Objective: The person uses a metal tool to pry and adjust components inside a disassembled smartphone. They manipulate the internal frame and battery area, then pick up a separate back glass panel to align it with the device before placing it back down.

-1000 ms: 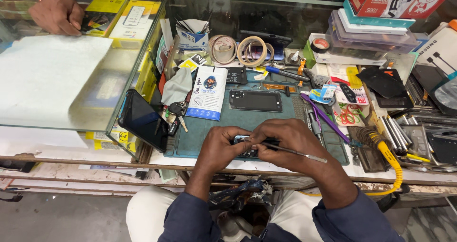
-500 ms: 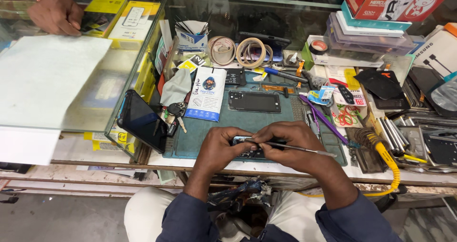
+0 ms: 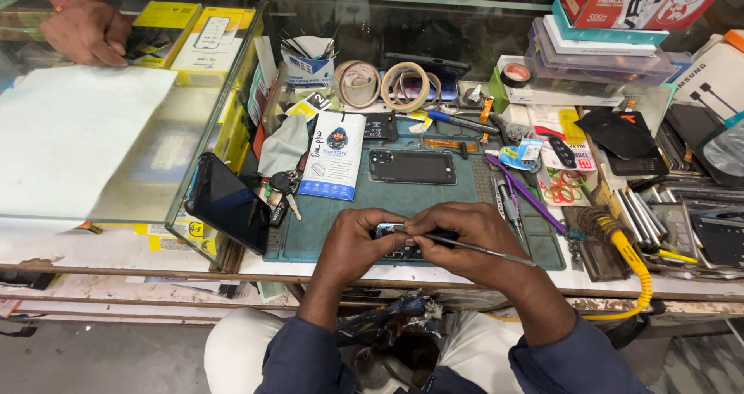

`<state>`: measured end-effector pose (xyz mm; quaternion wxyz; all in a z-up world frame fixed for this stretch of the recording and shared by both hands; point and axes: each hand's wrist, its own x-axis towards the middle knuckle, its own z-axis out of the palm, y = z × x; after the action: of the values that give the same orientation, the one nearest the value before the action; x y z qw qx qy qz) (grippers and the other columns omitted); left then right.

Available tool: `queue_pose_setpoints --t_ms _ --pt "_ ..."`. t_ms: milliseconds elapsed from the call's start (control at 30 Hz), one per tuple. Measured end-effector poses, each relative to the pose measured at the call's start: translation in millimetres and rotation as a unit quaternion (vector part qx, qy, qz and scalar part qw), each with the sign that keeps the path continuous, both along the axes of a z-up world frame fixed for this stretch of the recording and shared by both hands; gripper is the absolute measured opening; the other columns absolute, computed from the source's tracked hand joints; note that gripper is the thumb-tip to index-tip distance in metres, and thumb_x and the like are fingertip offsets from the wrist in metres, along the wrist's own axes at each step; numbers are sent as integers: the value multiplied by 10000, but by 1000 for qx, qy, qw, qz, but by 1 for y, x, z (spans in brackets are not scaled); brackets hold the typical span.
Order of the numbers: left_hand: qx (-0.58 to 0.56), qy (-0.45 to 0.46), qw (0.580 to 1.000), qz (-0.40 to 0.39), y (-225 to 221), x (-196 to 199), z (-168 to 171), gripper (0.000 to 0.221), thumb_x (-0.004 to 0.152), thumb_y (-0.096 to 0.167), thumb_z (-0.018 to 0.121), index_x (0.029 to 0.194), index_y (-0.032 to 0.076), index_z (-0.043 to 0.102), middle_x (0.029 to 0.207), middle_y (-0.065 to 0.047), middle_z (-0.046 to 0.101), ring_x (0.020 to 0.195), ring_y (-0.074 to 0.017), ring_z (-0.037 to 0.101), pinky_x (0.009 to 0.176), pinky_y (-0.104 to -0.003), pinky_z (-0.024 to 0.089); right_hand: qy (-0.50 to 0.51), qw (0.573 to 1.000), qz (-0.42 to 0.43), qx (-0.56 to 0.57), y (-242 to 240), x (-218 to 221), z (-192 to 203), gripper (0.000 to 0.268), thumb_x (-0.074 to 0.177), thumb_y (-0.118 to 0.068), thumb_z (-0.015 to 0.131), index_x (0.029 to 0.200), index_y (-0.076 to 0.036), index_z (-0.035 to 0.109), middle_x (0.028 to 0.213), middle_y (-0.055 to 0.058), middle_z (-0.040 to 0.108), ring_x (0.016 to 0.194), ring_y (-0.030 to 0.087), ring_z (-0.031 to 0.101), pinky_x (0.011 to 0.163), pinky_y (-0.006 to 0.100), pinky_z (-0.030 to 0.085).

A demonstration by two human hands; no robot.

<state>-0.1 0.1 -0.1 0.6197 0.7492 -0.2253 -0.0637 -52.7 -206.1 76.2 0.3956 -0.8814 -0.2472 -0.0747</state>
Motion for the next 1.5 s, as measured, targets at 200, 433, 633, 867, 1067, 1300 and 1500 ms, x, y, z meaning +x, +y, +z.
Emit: queue_pose_setpoints --t_ms 200,433,633,867,1067,1300,1500 --pt "-2 -32 999 -7 -1 2 -1 237 798 153 859 1019 77 820 925 -43 834 835 -81 772 738 -264 595 26 999 -35 -2 5 -2 2 222 799 -192 773 950 -30 756 944 113 807 861 229 819 740 343 631" --pt "11 9 1000 13 -2 -1 2 235 783 153 861 1004 82 825 896 -46 834 785 -88 761 685 -268 593 -14 1000 -7 13 5 -1 0 209 800 -158 766 942 -9 727 970 126 798 887 250 805 764 354 628" --pt "-6 -6 1000 -6 -2 1 0 230 795 137 852 1015 74 823 906 -48 836 803 -85 768 703 -265 596 -18 999 -21 21 3 -1 -6 201 789 -136 773 938 -9 729 970 128 796 896 252 811 766 349 634" --pt "-3 14 1000 -6 -2 0 1 225 793 133 850 1008 72 822 911 -51 836 811 -95 769 719 -268 600 -27 999 -30 20 4 -2 -7 178 805 -124 783 933 -11 734 957 114 803 887 241 814 770 343 631" --pt "1 -24 1000 -6 -1 1 -1 222 802 137 850 1013 73 823 929 -55 834 840 -104 779 735 -269 596 -29 999 -25 21 5 -3 -8 184 808 -127 789 953 -22 747 972 115 806 907 241 812 783 341 634" --pt "6 -1 1000 -3 -1 0 -1 229 812 147 838 1033 87 819 940 -46 834 834 -98 777 721 -270 601 -46 998 6 32 0 -2 -11 162 823 -110 790 953 -24 747 978 123 801 959 240 809 803 337 645" --pt "10 12 1000 3 -2 -1 2 236 794 153 860 1018 87 821 915 -48 833 810 -93 770 710 -269 601 -19 995 -42 93 1 -5 -19 138 844 -91 781 953 -17 742 994 108 801 884 191 806 737 300 639"
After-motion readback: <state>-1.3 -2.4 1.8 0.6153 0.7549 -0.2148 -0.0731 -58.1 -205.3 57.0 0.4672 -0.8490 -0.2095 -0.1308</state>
